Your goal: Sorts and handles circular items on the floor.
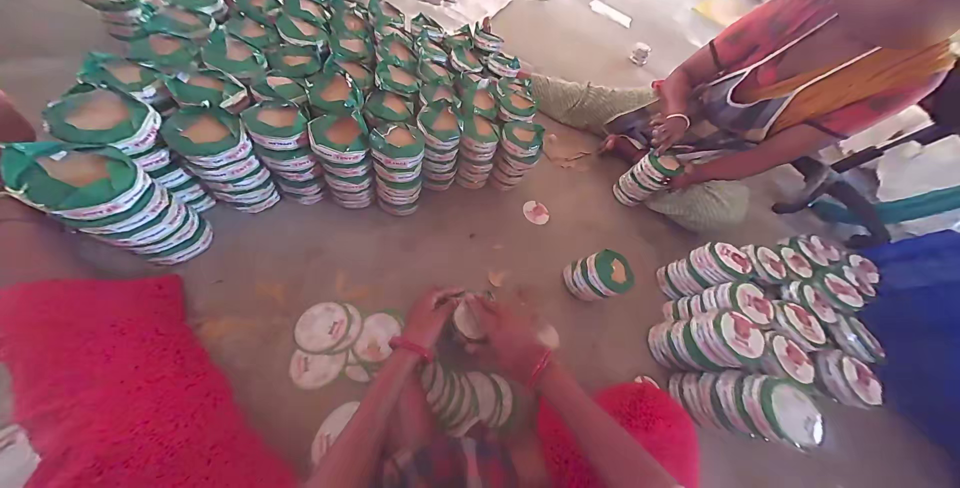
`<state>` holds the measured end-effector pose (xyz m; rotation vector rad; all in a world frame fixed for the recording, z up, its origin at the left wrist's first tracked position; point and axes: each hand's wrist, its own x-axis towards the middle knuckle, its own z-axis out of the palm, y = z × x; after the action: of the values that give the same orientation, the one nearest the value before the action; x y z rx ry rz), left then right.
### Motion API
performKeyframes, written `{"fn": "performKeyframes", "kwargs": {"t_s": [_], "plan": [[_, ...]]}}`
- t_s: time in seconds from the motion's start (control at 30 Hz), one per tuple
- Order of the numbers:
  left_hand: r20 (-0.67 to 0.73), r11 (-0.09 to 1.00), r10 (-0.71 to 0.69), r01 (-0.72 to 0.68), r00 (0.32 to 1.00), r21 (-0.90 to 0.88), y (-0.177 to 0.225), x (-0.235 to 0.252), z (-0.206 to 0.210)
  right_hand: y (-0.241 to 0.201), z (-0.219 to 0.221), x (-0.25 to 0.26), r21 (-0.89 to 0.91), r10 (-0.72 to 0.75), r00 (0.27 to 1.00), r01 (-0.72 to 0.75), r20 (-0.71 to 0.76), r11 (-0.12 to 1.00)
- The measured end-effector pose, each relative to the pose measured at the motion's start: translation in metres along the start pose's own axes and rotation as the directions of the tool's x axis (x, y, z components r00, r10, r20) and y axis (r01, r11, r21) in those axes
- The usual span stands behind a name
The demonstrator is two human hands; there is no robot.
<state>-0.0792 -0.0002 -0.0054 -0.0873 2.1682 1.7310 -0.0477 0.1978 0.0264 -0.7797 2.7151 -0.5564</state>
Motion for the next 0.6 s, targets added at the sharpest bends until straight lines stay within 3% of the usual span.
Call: {"fn": "performKeyframes", "kwargs": {"t_s": [0.07, 0.27, 0.6], "plan": [[-0.022, 0.998, 0.033, -0.032, 0.999, 0.049, 0.000, -0.001, 0.001, 0.004, 0.005, -0.001, 0.025, -0.021, 0.998, 0.022, -0.051, 0.999], [-0.068, 0.983, 0.098, -0.086, 0.993, 0.161, -0.001, -0.004, 0.007, -0.019, 0.010, 0.007, 0.039, 0.238, 0.966, -0.235, -0.100, 0.971], [-0.150, 0.968, 0.158, -0.123, 0.976, 0.221, -0.003, -0.006, 0.017, -0.012, 0.034, 0.006, 0.004, 0.204, 0.966, -0.206, -0.161, 0.979]]}}
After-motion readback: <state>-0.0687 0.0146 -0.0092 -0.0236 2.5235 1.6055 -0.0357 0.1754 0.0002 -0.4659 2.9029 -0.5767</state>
